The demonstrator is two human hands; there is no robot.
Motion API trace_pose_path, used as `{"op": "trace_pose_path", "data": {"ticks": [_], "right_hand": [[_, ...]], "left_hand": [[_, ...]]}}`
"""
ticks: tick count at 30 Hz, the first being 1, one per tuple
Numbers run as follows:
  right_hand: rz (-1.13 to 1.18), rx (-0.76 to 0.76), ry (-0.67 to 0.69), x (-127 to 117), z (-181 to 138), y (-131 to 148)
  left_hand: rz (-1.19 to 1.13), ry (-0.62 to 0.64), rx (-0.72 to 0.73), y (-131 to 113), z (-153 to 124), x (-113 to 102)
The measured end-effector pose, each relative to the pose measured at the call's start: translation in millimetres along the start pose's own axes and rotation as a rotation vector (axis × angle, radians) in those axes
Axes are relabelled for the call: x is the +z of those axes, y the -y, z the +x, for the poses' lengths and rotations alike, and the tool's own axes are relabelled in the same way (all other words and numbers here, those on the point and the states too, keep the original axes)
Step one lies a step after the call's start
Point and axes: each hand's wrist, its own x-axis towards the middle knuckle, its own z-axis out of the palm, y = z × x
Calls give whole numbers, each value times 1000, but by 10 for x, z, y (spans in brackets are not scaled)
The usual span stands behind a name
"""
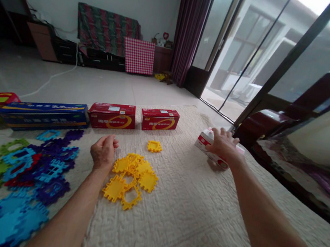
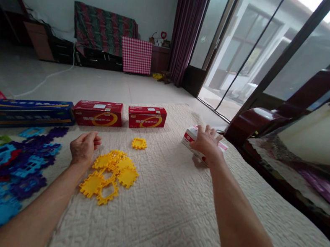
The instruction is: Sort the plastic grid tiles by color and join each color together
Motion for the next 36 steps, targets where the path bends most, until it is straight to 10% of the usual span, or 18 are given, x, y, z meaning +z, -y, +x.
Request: {"op": "trace_pose_path", "data": {"ticks": [4, 8, 14, 23, 36], "right_hand": [[239, -307, -177, -17, -193, 517], [561, -688, 62, 291, -321, 1167], [497, -572, 44, 669, -389, 1627], [436, -561, -20, 690, -415, 1654], [1115, -474, 284, 843, -107, 1256]], "left_hand": [[1, 5, -2, -17, -10, 3], [-4, 11, 5, -11, -10, 3], [-7, 22, 9, 22, -5, 5], [51, 30, 61, 53, 1, 0], [50, 37, 19, 18, -17, 6]]}}
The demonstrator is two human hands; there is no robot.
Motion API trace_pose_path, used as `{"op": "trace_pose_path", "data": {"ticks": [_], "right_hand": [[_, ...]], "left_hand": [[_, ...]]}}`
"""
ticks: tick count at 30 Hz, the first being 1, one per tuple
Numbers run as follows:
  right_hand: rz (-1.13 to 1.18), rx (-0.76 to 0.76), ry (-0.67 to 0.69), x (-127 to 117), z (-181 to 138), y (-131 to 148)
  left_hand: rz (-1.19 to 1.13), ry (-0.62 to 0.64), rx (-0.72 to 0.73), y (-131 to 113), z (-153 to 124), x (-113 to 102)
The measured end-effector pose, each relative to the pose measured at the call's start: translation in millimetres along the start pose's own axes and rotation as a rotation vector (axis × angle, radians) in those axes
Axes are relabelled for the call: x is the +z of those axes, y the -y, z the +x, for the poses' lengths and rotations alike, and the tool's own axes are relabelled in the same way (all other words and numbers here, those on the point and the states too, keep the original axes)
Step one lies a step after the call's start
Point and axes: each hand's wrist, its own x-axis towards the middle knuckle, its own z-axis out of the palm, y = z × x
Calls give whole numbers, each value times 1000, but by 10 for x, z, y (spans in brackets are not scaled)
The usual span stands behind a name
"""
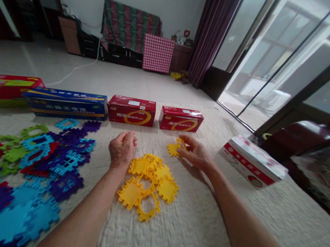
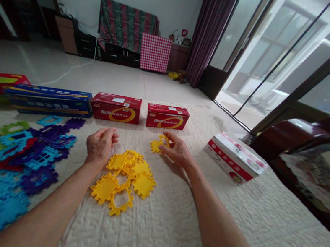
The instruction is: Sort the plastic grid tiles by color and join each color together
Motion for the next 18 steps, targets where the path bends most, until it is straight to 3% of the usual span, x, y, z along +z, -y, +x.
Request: {"op": "trace_pose_path", "data": {"ticks": [9, 18], "right_hand": [[-248, -155, 154, 83, -47, 147], [-515, -164, 97, 34, -39, 142]], "left_hand": [[-9, 0, -17, -34, -10, 1], [0, 4, 12, 43, 19, -3]]}}
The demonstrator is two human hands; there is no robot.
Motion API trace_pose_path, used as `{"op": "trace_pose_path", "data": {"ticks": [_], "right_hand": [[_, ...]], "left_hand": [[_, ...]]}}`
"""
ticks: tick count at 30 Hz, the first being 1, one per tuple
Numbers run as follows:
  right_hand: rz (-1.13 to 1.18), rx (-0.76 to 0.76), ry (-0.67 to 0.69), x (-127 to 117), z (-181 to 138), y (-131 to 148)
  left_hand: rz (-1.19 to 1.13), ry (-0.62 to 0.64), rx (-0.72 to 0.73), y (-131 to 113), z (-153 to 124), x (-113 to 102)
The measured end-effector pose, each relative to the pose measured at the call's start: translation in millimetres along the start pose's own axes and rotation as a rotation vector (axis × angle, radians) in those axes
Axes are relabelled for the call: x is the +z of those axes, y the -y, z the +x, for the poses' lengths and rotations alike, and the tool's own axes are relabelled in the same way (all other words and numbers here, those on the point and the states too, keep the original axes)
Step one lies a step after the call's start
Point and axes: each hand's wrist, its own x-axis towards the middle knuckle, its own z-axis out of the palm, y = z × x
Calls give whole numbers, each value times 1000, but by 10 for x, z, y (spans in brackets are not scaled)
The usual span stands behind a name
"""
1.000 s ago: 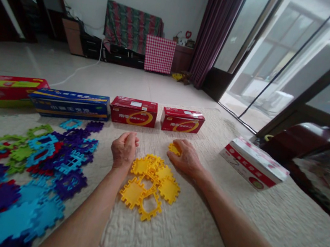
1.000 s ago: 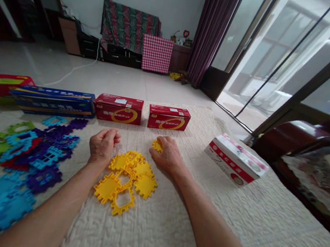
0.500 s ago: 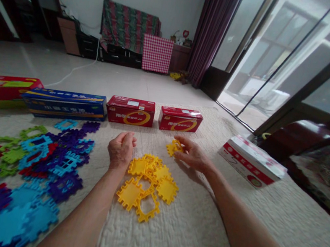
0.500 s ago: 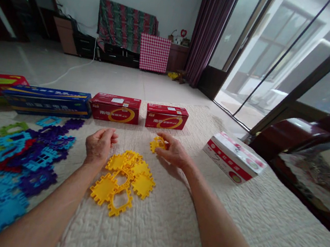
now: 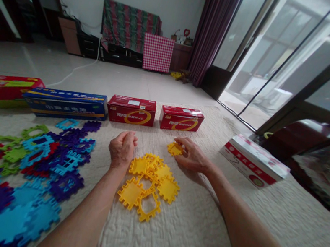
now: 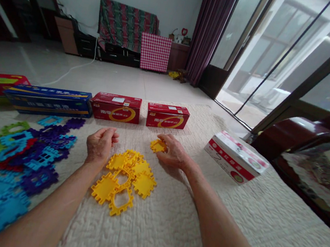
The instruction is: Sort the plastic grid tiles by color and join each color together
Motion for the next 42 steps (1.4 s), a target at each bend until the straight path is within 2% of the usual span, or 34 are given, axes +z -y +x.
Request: {"op": "trace_pose_path", "data": {"ticks": [7, 18, 25, 42], "right_hand": [[11, -59, -24, 14, -2, 23], [1, -55, 60, 10, -7, 72], [-65, -32, 45, 19, 15, 31], [-46, -131, 56, 7, 21, 45]], "left_hand": [[7, -2, 11, 3, 8, 3], [18, -1, 23, 20, 4, 2], [37, 0, 30, 5, 3, 4], [47, 12, 53, -6, -5, 4]]}}
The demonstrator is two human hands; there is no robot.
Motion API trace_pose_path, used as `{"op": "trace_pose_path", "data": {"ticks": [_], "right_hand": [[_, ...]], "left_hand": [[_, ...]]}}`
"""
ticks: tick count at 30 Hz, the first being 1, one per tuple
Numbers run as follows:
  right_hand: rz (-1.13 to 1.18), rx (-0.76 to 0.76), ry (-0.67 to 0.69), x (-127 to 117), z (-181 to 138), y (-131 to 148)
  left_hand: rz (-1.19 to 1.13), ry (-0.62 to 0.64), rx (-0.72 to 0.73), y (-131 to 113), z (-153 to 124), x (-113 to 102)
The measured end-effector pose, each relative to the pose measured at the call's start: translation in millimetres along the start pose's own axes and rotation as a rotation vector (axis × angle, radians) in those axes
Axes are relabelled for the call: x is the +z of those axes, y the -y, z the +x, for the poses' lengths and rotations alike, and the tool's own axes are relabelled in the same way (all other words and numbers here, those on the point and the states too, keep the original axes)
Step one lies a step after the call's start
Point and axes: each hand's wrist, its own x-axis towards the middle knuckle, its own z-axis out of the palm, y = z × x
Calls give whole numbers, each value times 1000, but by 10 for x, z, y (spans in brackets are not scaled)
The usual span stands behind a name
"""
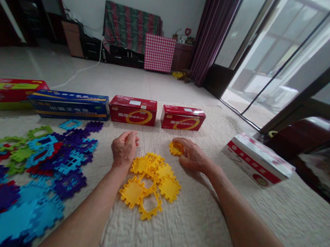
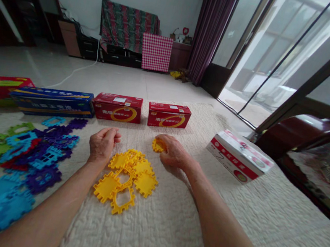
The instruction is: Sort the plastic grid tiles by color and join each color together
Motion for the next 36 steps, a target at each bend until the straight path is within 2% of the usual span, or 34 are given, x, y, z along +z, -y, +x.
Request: {"op": "trace_pose_path", "data": {"ticks": [9, 20, 24, 28, 31, 36], "right_hand": [[-16, 8, 31, -5, 14, 16], [-74, 44, -33, -13, -23, -190], [-65, -72, -123, -82, 21, 106], [103, -209, -11, -71, 37, 648], [131, -290, 42, 34, 20, 960], [63, -308, 126, 189, 16, 1085]], "left_hand": [[0, 3, -20, -16, -11, -8], [-15, -1, -12, -2, -2, 2], [-77, -28, -50, -32, -3, -2], [-112, -58, -63, -66, 1, -12], [-147, -80, -78, -81, 7, -17], [-192, -112, -123, -103, 10, -11]]}}
